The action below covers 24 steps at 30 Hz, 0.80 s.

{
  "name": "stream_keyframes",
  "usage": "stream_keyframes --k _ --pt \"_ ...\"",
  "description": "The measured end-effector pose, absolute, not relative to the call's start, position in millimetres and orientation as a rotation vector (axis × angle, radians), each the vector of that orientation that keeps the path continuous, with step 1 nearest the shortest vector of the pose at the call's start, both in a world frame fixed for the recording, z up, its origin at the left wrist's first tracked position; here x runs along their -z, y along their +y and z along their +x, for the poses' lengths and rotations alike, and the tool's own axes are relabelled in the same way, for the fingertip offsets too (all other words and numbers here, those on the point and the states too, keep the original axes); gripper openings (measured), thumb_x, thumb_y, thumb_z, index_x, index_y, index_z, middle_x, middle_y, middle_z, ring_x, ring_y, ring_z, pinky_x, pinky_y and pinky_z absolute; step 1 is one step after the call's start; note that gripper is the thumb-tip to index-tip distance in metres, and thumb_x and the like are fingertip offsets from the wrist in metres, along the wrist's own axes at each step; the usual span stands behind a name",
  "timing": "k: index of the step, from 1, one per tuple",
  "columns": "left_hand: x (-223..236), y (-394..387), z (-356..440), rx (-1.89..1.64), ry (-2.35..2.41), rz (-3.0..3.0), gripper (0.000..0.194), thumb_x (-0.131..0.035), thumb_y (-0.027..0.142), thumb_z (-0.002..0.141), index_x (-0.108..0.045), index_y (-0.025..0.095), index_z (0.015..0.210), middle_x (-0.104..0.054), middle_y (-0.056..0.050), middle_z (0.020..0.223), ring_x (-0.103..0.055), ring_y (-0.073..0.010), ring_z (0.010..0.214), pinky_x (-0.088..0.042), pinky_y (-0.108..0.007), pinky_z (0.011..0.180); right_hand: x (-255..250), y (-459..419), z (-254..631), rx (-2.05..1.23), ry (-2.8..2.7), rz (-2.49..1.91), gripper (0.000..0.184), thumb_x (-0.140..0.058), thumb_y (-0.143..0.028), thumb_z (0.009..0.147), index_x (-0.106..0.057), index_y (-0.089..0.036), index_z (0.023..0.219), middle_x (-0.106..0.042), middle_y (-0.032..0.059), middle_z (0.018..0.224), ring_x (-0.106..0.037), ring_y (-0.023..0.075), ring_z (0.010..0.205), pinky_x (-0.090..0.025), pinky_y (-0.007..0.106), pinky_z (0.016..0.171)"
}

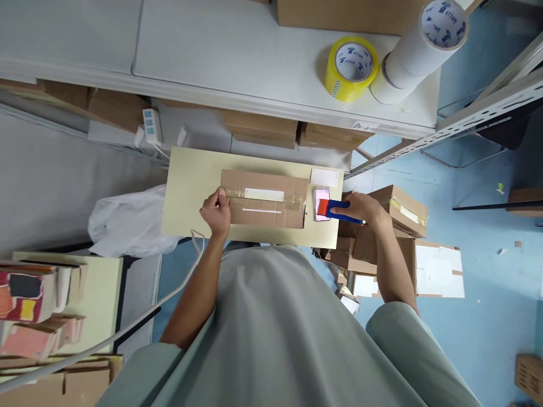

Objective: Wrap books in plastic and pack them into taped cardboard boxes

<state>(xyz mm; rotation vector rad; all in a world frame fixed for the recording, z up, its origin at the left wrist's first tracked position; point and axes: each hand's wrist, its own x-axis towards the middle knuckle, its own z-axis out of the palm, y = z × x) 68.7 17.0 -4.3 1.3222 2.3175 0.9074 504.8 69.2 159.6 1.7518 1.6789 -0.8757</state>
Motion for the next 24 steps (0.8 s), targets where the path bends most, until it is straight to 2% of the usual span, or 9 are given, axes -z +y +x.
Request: stream_keyframes --k 4,9,16,22,24 --pt "3 17 70 -0.884 2.321 1.357 0.044 -0.050 0.045 0.111 -0.083 0.016 0.120 -0.083 -0.017 0.114 -0.076 -0.0307 0.110 -0.054 -0.042 0.103 -145 66 487 0.801 1.710 1.741 0.069 -0.068 -0.078 0.099 -0.081 -0.012 0.114 -0.079 0.0249 0.120 -0.076 0.0379 0.116 -0.055 0.040 0.091" --pt "-1 16 72 -0.896 2.333 1.391 0.044 -0.049 0.044 0.111 -0.083 0.017 0.121 -0.083 -0.017 0.119 -0.076 -0.0301 0.115 -0.055 -0.041 0.104 -138 58 466 0.738 1.721 1.752 0.069 -0.061 -0.074 0.105 -0.078 -0.010 0.126 -0.080 0.0263 0.122 -0.078 0.0373 0.116 -0.056 0.039 0.092" --pt "0 17 72 -0.955 2.286 1.383 0.047 -0.047 0.046 0.111 -0.082 0.016 0.123 -0.081 -0.019 0.122 -0.075 -0.0323 0.120 -0.054 -0.043 0.108 -139 46 430 0.635 1.798 1.762 0.048 -0.064 -0.054 0.110 -0.079 -0.011 0.125 -0.081 0.0266 0.121 -0.079 0.0358 0.114 -0.057 0.037 0.090" --pt "2 17 72 -0.971 2.261 1.367 0.046 -0.048 0.047 0.111 -0.081 0.017 0.122 -0.081 -0.018 0.119 -0.074 -0.0304 0.116 -0.054 -0.041 0.104 -111 27 399 0.583 1.780 1.873 0.038 -0.060 -0.036 0.112 -0.077 -0.004 0.125 -0.080 0.0311 0.114 -0.080 0.0369 0.107 -0.057 0.041 0.086" --pt "2 16 71 -0.980 2.249 1.367 0.045 -0.048 0.048 0.111 -0.081 0.018 0.120 -0.082 -0.017 0.117 -0.074 -0.0295 0.113 -0.054 -0.041 0.103 -99 18 393 0.605 1.709 1.946 0.040 -0.057 -0.036 0.113 -0.074 -0.003 0.129 -0.081 0.0304 0.113 -0.080 0.0356 0.108 -0.057 0.039 0.086"
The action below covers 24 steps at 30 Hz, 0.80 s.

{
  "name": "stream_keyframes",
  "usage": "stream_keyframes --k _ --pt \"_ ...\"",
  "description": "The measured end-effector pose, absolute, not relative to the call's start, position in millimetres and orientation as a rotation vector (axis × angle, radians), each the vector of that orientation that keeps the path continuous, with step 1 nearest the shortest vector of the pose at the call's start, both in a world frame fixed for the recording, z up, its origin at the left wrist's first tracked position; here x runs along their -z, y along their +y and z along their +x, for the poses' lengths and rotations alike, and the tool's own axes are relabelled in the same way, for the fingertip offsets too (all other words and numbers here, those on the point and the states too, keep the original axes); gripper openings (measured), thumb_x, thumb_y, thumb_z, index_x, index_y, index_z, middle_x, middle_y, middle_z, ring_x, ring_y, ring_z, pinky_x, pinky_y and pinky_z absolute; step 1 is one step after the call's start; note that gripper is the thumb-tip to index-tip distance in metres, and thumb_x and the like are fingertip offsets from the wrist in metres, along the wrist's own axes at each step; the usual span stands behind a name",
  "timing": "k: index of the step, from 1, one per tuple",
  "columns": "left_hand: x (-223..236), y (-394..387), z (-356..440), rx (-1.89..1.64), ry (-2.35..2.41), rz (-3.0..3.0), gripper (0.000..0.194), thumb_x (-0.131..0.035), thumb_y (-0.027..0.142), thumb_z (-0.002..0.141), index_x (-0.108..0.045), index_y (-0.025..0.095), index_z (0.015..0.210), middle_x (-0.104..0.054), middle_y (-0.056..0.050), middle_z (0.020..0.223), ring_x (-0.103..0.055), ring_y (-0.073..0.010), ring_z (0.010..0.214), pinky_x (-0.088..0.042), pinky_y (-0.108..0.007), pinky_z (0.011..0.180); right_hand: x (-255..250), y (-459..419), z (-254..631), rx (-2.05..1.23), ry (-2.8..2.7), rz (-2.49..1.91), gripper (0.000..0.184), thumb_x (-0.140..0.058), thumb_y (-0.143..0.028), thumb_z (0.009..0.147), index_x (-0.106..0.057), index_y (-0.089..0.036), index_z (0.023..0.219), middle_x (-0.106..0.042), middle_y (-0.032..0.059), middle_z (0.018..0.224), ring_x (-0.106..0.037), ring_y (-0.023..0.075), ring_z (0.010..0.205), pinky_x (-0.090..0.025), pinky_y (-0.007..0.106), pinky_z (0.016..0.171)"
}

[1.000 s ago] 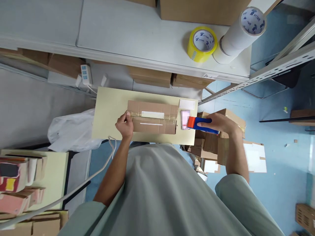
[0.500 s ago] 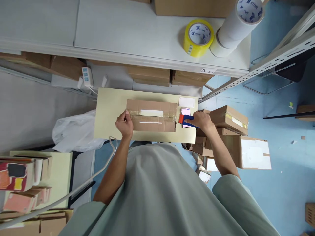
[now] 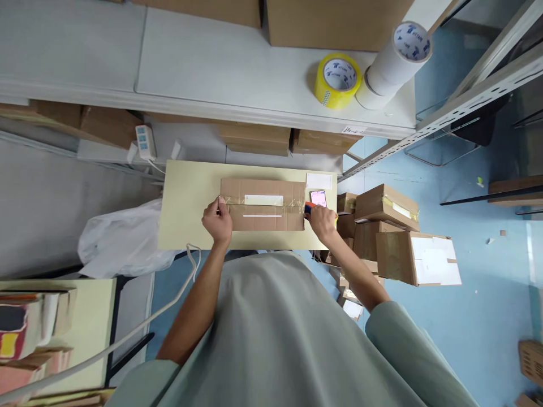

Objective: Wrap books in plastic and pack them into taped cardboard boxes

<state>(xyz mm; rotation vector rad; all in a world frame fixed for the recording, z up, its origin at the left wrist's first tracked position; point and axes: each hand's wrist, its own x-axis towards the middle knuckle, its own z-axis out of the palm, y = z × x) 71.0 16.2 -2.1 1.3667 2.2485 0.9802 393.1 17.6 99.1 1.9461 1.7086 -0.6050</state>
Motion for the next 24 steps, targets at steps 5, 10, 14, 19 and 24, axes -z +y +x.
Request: stream_keyframes --k 5,10,14,19,24 --pt "3 16 69 -1.004 2.220 1.392 0.046 -0.046 0.051 0.112 -0.081 0.021 0.111 -0.083 -0.014 0.111 -0.075 -0.0279 0.109 -0.054 -0.039 0.101 -93 -8 403 0.655 1.409 2.353 0.059 -0.040 -0.057 0.118 -0.071 -0.009 0.132 -0.081 0.0276 0.119 -0.081 0.0341 0.112 -0.057 0.033 0.082" --pt "4 18 63 -1.011 2.138 1.370 0.045 -0.047 0.052 0.110 -0.081 0.022 0.105 -0.082 -0.014 0.110 -0.076 -0.0282 0.109 -0.056 -0.039 0.100 -105 -16 399 0.857 1.429 2.654 0.075 -0.017 -0.065 0.117 -0.068 -0.011 0.127 -0.081 0.0274 0.117 -0.081 0.0346 0.108 -0.056 0.032 0.077" --pt "8 22 55 -1.027 2.011 1.248 0.042 -0.053 0.052 0.107 -0.081 0.022 0.110 -0.082 -0.014 0.117 -0.077 -0.0282 0.112 -0.058 -0.037 0.098 -109 -5 371 0.908 1.454 2.742 0.076 -0.015 -0.067 0.117 -0.065 -0.010 0.130 -0.081 0.0270 0.120 -0.080 0.0328 0.109 -0.055 0.030 0.082" --pt "11 37 32 -1.005 1.928 1.111 0.036 -0.061 0.053 0.100 -0.084 0.025 0.109 -0.085 -0.012 0.117 -0.078 -0.0318 0.113 -0.059 -0.043 0.099 -118 6 338 0.801 1.376 2.740 0.068 -0.018 -0.061 0.118 -0.064 -0.013 0.132 -0.079 0.0285 0.126 -0.079 0.0355 0.116 -0.056 0.033 0.088" --pt "4 61 -15 -0.961 1.966 1.030 0.036 -0.063 0.050 0.100 -0.086 0.025 0.110 -0.084 -0.014 0.125 -0.077 -0.0366 0.122 -0.058 -0.047 0.102 -124 15 297 0.793 1.522 2.744 0.066 -0.014 -0.052 0.120 -0.059 -0.007 0.137 -0.076 0.0303 0.133 -0.077 0.0290 0.117 -0.054 0.028 0.092"
